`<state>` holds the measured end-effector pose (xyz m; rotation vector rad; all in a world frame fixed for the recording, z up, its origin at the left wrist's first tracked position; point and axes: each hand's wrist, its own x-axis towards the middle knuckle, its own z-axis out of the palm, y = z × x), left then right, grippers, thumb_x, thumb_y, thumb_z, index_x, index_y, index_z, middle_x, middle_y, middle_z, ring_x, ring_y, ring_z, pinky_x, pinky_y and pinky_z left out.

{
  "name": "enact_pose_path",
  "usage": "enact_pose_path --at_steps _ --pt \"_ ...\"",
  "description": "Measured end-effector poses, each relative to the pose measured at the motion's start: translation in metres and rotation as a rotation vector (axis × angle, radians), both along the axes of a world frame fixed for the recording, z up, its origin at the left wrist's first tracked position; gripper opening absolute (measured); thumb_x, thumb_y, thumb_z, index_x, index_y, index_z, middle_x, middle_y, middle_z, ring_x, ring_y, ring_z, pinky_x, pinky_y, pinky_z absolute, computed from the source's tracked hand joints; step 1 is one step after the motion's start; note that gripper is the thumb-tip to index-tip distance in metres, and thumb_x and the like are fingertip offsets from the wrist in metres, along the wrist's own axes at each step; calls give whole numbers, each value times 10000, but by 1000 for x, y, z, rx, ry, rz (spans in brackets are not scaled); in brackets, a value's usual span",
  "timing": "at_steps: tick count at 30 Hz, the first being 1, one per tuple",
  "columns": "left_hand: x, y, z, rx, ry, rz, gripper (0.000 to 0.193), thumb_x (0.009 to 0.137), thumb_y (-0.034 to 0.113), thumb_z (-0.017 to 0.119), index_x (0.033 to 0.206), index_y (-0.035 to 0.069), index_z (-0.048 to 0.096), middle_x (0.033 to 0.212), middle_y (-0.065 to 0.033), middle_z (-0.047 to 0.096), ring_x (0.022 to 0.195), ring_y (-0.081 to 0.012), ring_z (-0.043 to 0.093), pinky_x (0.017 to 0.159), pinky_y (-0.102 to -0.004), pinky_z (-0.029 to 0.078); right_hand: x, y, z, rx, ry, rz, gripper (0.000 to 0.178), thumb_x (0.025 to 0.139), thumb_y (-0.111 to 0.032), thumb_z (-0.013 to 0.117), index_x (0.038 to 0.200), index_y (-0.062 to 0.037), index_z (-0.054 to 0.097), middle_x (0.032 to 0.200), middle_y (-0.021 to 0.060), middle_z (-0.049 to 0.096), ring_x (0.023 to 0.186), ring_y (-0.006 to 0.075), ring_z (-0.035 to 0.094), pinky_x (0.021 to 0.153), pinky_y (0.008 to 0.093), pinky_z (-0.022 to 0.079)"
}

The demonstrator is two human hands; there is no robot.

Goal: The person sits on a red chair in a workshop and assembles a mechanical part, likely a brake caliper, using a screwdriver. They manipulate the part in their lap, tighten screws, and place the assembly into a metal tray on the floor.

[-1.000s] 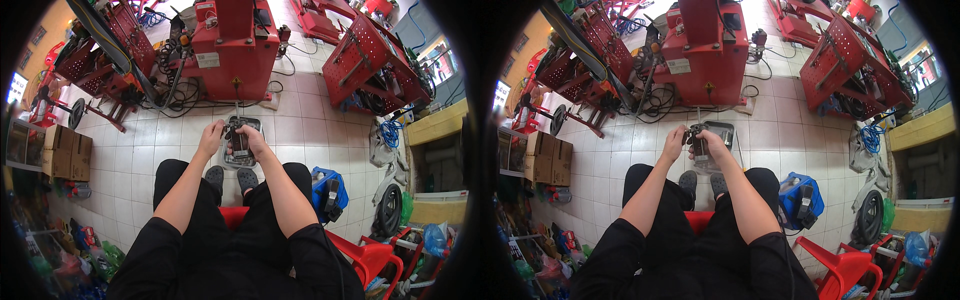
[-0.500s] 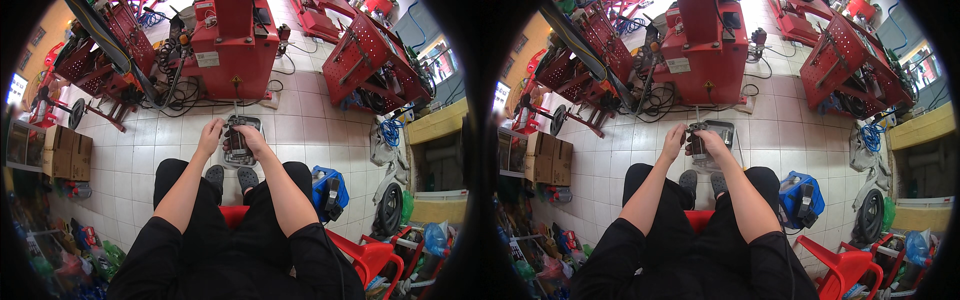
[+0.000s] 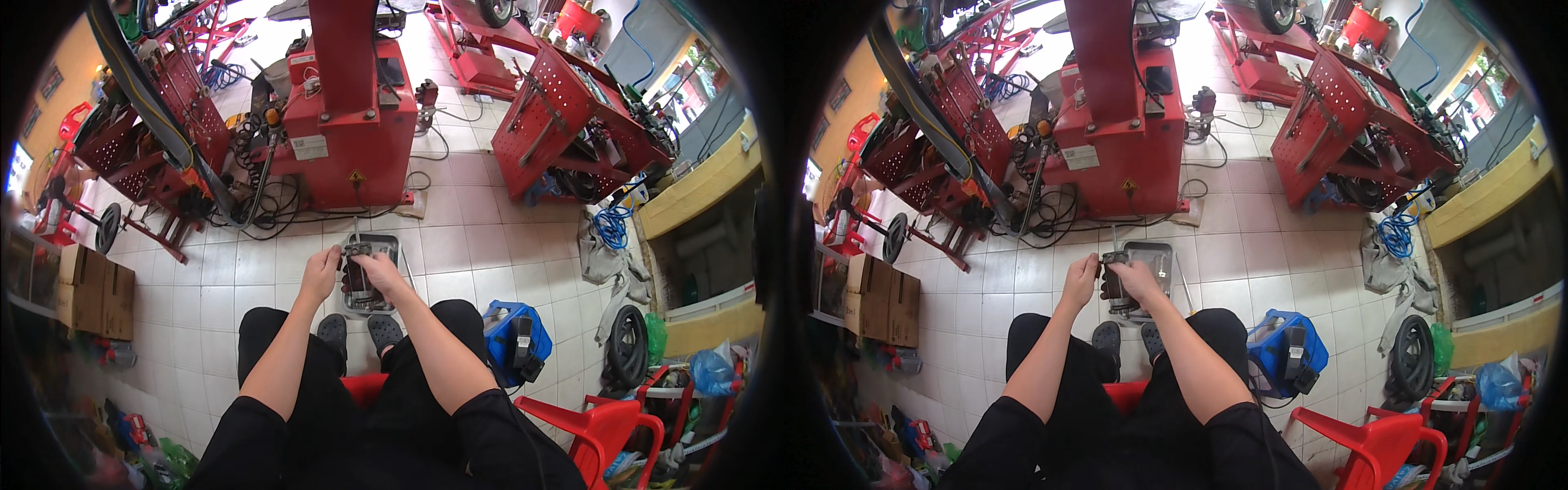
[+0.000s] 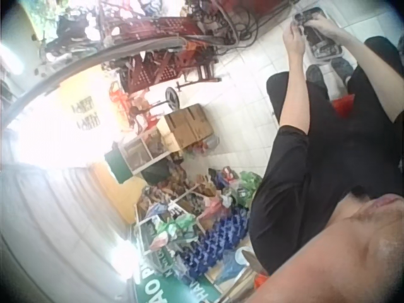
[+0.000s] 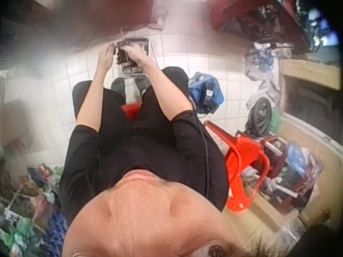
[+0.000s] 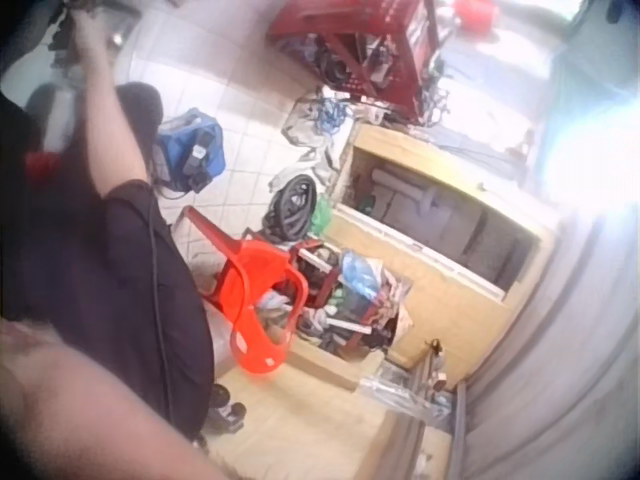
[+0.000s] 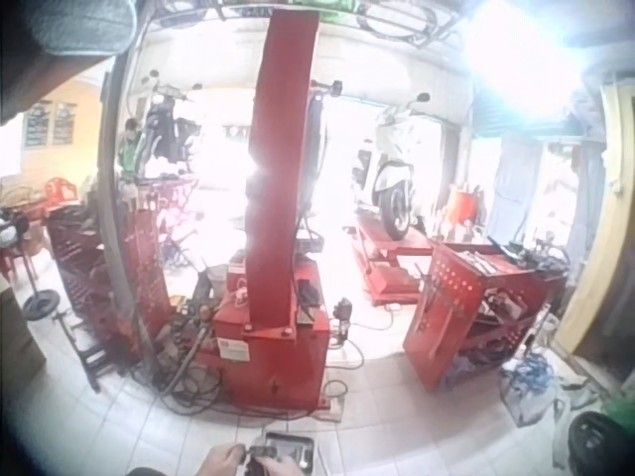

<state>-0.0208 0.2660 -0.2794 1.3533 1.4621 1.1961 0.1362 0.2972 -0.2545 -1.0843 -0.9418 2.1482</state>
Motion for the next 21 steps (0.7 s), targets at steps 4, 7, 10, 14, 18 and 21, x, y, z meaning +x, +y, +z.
enact_pose_path --at_steps 4,7,10,14,18,21 --pt "3 -2 7 -28 -84 35 358 955 300 457 784 -9 518 681 -26 482 668 -109 437 604 -270 368 0 -2 16 -11 -49 -30 233 867 -205 542 897 26 562 774 130 633 591 259 655 527 354 533" --pt "3 -1 7 38 -156 16 252 936 223 474 858 -8 540 725 -28 518 699 -104 459 642 -255 387 2 -3 23 -24 -13 -62 231 865 -193 542 891 36 552 772 142 632 590 261 656 517 357 532" --pt "-7 0 -6 7 -94 -24 179 923 184 492 916 10 536 754 -8 513 692 -89 442 639 -238 380 2 -2 16 -7 3 -49 238 865 -194 543 905 41 546 766 141 626 588 264 656 510 360 532" --pt "-2 0 0 17 -167 35 169 919 182 501 916 16 533 741 -3 501 673 -83 421 624 -233 370 2 -2 14 -21 -13 -29 236 868 -193 540 916 38 543 756 130 618 579 266 653 513 362 533" --pt "1 -2 6 117 -108 -6 167 926 184 496 926 21 526 735 7 484 676 -82 421 628 -229 366 3 0 12 -21 -6 -34 238 871 -192 535 913 42 542 749 133 622 576 270 652 518 361 532" --pt "-3 -2 2 86 -43 5 183 901 189 528 920 7 539 701 -26 510 663 -100 442 614 -243 383 3 -1 15 -15 -34 -13 238 873 -191 530 904 45 541 738 142 625 573 274 650 527 365 533"
